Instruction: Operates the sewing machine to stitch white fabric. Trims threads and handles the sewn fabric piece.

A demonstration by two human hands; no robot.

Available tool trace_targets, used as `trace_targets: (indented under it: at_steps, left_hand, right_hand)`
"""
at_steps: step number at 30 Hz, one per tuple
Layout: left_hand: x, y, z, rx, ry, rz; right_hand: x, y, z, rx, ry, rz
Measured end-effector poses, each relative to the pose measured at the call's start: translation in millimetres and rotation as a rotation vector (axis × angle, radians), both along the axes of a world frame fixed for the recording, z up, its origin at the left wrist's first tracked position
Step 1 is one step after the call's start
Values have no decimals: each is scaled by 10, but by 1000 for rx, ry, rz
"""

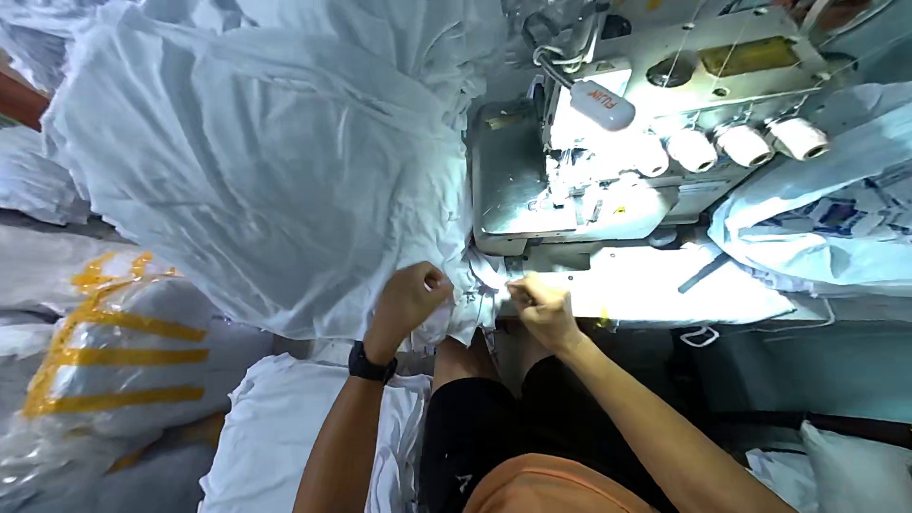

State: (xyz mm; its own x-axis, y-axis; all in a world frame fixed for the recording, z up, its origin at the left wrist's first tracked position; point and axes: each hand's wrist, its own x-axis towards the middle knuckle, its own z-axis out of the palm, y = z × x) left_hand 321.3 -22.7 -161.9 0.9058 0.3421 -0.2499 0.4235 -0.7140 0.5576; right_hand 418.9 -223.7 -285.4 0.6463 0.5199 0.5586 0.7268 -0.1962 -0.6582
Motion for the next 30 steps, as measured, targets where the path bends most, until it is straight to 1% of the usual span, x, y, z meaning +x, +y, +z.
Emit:
trace_targets:
  at_steps: [2, 3, 4, 6, 7, 8, 9, 10, 11, 13, 15, 16, 18, 19, 21, 22, 23, 24, 26, 29, 30]
  left_hand:
    - [89, 101, 7, 67, -156, -41]
    - [166, 131, -4, 94, -218, -67]
    - [260, 158, -24, 113, -216, -96]
    - [473, 184, -89, 168, -101, -191]
    - [561, 167, -94, 211, -30, -238]
    - [615, 138, -59, 260, 33, -268]
    - [639, 109, 12, 307, 62, -278]
    - [636, 89, 95, 342, 42, -271]
    - [619, 84, 184, 348, 1, -255]
    - [598, 103, 392, 258, -83, -214]
    - [608, 150, 541, 148, -184, -204]
    - [619, 170, 581, 130, -248, -230]
    - [655, 211, 616, 215, -311, -409]
    - [681, 235, 599, 305, -296, -512]
    - [771, 296, 573, 489, -218, -614]
    - [841, 362, 571, 538, -205, -652]
    - [921, 441, 589, 542, -222, -691]
    - [1005, 516, 626, 489, -262, -724]
    - [1148, 566, 712, 247, -352, -726]
    - [1256, 355, 769, -244, -364, -571]
    - [1286, 254, 728, -321, -341, -542]
  right_hand:
    - [-196, 216, 172, -28, -9, 63]
    - [-302, 336, 257, -79, 7, 64]
    - [-397, 438, 343, -171, 50, 54]
    - [-506, 593, 478, -384, 130, 26]
    - [-530, 645, 484, -402, 118, 8]
    - [-539, 676, 456, -341, 69, -9]
    - [-527, 688, 419, -220, 10, -10]
    - [-498, 682, 405, -93, -13, 26]
    - [-463, 666, 413, 20, 11, 93]
    - [-384, 643, 462, 214, 155, 256]
    - [-326, 629, 569, 365, 360, 405]
    - [-305, 613, 637, 404, 464, 460]
    - [-255, 536, 764, 438, 626, 506]
    - [-225, 476, 815, 458, 688, 508]
    - [-155, 319, 903, 504, 814, 489]
    - [-115, 234, 919, 521, 861, 468]
    - [-69, 158, 906, 537, 896, 446]
    - [-22, 88, 864, 554, 916, 429]
    - [54, -50, 758, 557, 895, 393]
    - [170, -226, 604, 507, 792, 343]
    - [201, -264, 545, 491, 767, 320]
